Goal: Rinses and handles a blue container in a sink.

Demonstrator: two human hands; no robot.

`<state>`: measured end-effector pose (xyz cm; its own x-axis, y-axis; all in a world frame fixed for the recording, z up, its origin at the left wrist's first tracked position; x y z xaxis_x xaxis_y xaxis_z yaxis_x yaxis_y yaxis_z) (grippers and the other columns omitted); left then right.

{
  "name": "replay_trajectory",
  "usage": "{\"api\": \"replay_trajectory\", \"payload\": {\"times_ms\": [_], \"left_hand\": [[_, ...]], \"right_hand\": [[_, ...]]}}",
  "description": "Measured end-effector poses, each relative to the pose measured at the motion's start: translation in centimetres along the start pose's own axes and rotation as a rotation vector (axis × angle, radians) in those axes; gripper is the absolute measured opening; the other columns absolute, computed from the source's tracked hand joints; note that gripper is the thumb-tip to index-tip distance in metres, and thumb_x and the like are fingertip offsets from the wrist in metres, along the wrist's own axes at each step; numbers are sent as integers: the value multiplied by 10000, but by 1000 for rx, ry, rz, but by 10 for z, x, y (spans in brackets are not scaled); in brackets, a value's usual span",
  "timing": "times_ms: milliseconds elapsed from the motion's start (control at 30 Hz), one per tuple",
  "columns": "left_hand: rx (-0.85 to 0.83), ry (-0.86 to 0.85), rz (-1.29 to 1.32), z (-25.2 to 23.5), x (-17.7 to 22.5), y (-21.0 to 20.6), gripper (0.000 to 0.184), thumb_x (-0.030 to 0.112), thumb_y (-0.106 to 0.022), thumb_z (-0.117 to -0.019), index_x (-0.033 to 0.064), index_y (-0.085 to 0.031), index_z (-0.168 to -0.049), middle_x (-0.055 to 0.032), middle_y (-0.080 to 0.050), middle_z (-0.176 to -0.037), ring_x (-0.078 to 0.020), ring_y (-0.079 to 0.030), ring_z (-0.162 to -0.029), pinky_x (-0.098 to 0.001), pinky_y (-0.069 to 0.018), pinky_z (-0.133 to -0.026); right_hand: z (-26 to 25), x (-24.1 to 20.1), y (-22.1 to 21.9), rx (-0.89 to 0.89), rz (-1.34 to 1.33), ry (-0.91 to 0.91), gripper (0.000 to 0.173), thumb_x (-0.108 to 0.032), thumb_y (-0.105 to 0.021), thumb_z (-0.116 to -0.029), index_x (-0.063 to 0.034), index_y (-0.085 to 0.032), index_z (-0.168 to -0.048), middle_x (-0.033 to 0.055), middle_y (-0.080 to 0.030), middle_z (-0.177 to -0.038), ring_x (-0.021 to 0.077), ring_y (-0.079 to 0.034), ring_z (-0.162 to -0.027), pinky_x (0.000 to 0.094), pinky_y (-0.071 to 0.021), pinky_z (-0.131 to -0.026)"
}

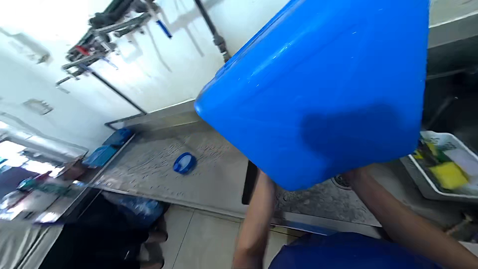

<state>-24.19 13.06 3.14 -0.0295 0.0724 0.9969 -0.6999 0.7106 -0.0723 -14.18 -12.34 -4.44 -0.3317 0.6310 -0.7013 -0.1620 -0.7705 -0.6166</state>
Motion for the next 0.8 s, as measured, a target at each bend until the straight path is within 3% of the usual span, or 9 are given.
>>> {"api": "replay_trajectory", "payload": {"times_ms": [100,200,300,367,500,600,667,733,800], "left_hand": [[58,124,115,-11,-3,10,802,534,11,-1077,-37,-363,-1497,-225,-552,-1379,-211,-591,-1158,-371,-498,-964],[55,54,116,-44,4,80,930,622,99,-1011,-71,-139,-1584,-334,-335,-1549,-355,-449,-1343,-480,-376,-1076],[157,-51,167,-2,-1,23,650,447,-133,-1124,-34,-390,-1479,-213,-592,-1344,-202,-598,-1174,-345,-488,-1004],[203,53,115,5,4,14,687,503,-89,-1106,34,-533,-1341,-101,-699,-1120,-107,-674,-954,-298,-567,-819],[165,30,80,-38,27,136,856,540,67,-1044,-90,-200,-1560,-332,-404,-1496,-355,-496,-1278,-501,-393,-1040],[334,23,221,-16,10,85,643,433,-62,-1119,3,-361,-1492,-169,-596,-1276,-177,-608,-1056,-349,-521,-913],[290,121,311,-15,6,79,628,449,-51,-1116,44,-476,-1341,-83,-646,-1049,-129,-625,-897,-322,-534,-794],[207,19,231,-45,16,151,737,462,5,-1092,-44,-457,-1365,-101,-670,-1035,-141,-641,-874,-338,-535,-784],[205,-202,131,-72,53,251,790,468,49,-1062,-94,-390,-1402,-114,-674,-1127,-137,-661,-961,-362,-547,-854]], "right_hand": [[-13,-9,14,9,26,-86,327,-104,-219,-1115,36,-445,-1304,111,-596,-1012,136,-615,-875,330,-554,-808],[-28,-28,44,-355,213,68,310,-64,-337,-1080,67,-452,-1336,84,-680,-1111,93,-677,-1018,280,-566,-929],[-3,-5,1,-231,165,-68,389,-51,-219,-1119,118,-374,-1432,234,-584,-1262,172,-608,-1051,297,-501,-952],[-42,41,18,-648,39,447,394,-36,-146,-1065,276,-286,-1260,361,-575,-1110,196,-668,-983,266,-587,-803],[25,-45,-38,-184,591,-145,399,-22,-322,-1106,130,-369,-1472,240,-516,-1456,196,-572,-1267,298,-448,-1075],[31,7,-78,-158,202,-120,393,-56,-210,-1117,123,-352,-1436,247,-537,-1320,206,-570,-1137,342,-479,-992],[6,37,-106,-178,96,3,303,-179,-200,-1122,-69,-480,-1150,-1,-625,-875,39,-635,-771,236,-562,-687],[-19,26,-139,-215,117,105,305,-217,-189,-1130,-136,-475,-1062,-95,-595,-738,-18,-602,-632,191,-543,-573],[-34,-3,-180,-215,309,242,251,-133,-286,-1122,-17,-493,-1204,-27,-549,-876,-2,-560,-729,186,-506,-658]]}}
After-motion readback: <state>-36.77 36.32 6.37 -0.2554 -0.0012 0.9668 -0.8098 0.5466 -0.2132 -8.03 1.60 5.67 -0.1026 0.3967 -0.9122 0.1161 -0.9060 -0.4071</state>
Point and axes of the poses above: each hand's wrist, its own z-axis away from the middle knuckle, its own y-axis out of the back of the hand, x = y × z, the point moved 2 cm from there along -z, towards the middle knuckle
